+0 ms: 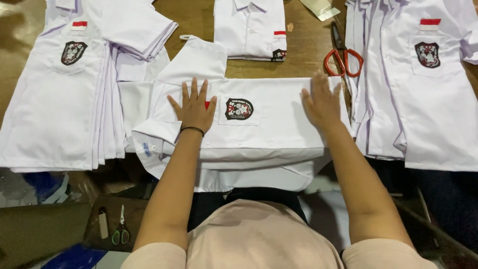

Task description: The person folds a white shirt on a wooden table, smoothing the fabric with their hands and folding the bottom edge toward the collar.

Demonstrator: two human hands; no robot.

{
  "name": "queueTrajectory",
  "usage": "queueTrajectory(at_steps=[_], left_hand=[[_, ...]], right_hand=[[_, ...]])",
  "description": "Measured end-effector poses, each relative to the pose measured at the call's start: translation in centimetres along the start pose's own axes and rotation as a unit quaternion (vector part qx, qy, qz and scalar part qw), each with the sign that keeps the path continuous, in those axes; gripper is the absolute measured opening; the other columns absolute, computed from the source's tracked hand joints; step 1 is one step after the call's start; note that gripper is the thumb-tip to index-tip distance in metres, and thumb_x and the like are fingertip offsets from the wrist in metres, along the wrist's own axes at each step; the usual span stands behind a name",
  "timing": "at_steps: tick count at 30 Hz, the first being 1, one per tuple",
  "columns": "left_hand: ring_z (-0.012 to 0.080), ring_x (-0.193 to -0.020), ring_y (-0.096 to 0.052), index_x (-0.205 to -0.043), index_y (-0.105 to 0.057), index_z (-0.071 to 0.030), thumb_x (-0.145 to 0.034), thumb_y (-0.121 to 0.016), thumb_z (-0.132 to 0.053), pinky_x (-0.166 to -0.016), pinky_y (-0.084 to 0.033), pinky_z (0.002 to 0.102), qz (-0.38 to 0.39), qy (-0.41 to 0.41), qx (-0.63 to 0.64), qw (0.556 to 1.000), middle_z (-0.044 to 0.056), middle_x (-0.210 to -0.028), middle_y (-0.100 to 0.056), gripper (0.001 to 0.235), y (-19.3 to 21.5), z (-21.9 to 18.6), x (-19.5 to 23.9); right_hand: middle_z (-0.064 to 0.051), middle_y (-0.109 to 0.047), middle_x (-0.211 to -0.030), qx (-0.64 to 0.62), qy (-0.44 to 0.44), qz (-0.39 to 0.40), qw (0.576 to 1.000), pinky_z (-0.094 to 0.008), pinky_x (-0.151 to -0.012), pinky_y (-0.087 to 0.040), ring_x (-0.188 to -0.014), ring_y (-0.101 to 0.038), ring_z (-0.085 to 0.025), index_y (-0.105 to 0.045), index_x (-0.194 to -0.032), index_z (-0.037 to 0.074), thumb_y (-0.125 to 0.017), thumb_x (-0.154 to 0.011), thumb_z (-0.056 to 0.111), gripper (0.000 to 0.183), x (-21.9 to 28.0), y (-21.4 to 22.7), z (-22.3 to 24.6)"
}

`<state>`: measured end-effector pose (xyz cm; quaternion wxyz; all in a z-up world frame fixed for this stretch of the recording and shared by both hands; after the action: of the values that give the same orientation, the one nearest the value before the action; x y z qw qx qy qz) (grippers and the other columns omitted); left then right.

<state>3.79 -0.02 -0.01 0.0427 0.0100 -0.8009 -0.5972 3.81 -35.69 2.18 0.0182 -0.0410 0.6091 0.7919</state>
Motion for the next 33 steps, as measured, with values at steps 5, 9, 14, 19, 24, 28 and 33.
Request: queueTrajectory(at_steps=[5,9,14,19,24,28,33], left_hand=[[0.0275,-0.158,-0.006,-0.163,-0.022,-0.033,-0.106,-0.024,-0.059,-0.118,0.011,0.069,0.000,-0.006,-0.006,1.000,0.000,-0.172,-0.015,0.063,-0.1,0.1,-0.3],[0.0268,-0.158,-0.004,-0.164,-0.020,-0.033,-0.106,-0.023,-0.059,-0.118,0.012,0.068,0.005,0.000,-0.007,1.000,0.000,-0.172,-0.014,0.064,0.0,0.3,-0.1],[0.0272,-0.159,-0.004,-0.164,-0.021,-0.032,-0.106,-0.023,-0.059,-0.118,0.012,0.068,0.006,-0.005,-0.009,1.000,0.000,-0.172,-0.013,0.064,-0.2,0.5,-0.2],[0.0278,-0.158,-0.004,-0.164,-0.021,-0.031,-0.106,-0.022,-0.060,-0.117,0.013,0.068,0.004,-0.006,-0.003,1.000,0.001,-0.173,-0.013,0.065,0.0,0.4,0.0],[0.0281,-0.159,-0.003,-0.164,-0.021,-0.030,-0.107,-0.025,-0.058,-0.117,0.013,0.069,0.007,-0.006,0.004,1.000,0.001,-0.172,-0.013,0.063,0.3,0.2,0.0],[0.0281,-0.159,-0.003,-0.164,-0.022,-0.030,-0.107,-0.025,-0.058,-0.117,0.015,0.068,-0.001,-0.009,0.000,1.000,0.001,-0.173,-0.013,0.064,0.0,0.4,0.0],[0.0287,-0.158,-0.004,-0.164,-0.022,-0.030,-0.106,-0.024,-0.059,-0.118,0.012,0.069,0.002,-0.007,0.005,1.000,0.002,-0.172,-0.014,0.064,0.2,0.2,0.0]], right_hand=[[-0.023,-0.028,-0.166,-0.089,0.107,0.022,0.990,-0.064,-0.123,-0.007,-0.154,-0.023,-0.038,-0.029,-0.160,-0.001,-0.041,-0.109,0.040,0.066,3.0,-2.7,12.4],[-0.011,-0.020,-0.172,-0.069,0.138,0.090,0.984,-0.058,-0.125,0.004,-0.160,-0.009,-0.030,-0.024,-0.164,0.009,-0.027,-0.110,0.055,0.071,4.7,-5.1,16.8],[-0.011,-0.022,-0.171,-0.044,0.103,0.108,0.988,-0.053,-0.127,-0.001,-0.159,-0.011,-0.029,-0.025,-0.164,0.010,-0.028,-0.109,0.057,0.073,4.7,-3.6,12.2],[-0.015,-0.024,-0.171,-0.013,0.065,0.098,0.993,-0.055,-0.127,-0.003,-0.158,-0.016,-0.035,-0.026,-0.164,0.006,-0.031,-0.109,0.056,0.075,5.3,-1.5,3.6],[-0.016,-0.024,-0.171,0.011,0.016,0.050,0.999,-0.054,-0.126,-0.005,-0.158,-0.017,-0.036,-0.030,-0.164,0.003,-0.030,-0.109,0.057,0.076,5.9,-0.3,-5.0],[-0.018,-0.028,-0.170,-0.002,0.037,0.026,0.999,-0.054,-0.126,-0.010,-0.157,-0.019,-0.037,-0.034,-0.162,-0.001,-0.033,-0.111,0.053,0.074,5.5,-0.4,-6.6],[-0.030,-0.018,-0.166,-0.138,-0.025,-0.041,0.989,-0.072,-0.118,-0.022,-0.147,-0.015,-0.057,-0.015,-0.169,0.016,-0.038,-0.116,0.048,0.066,4.6,0.1,-1.4]])
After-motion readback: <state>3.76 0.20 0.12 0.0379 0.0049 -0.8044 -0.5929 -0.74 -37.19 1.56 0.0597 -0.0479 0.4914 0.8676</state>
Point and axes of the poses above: each hand's wrist, its own x-axis away from the middle knuckle, its own y-axis out of the back of the hand, z = x × y, the point moved 4 cm from there along -x, towards the middle knuckle
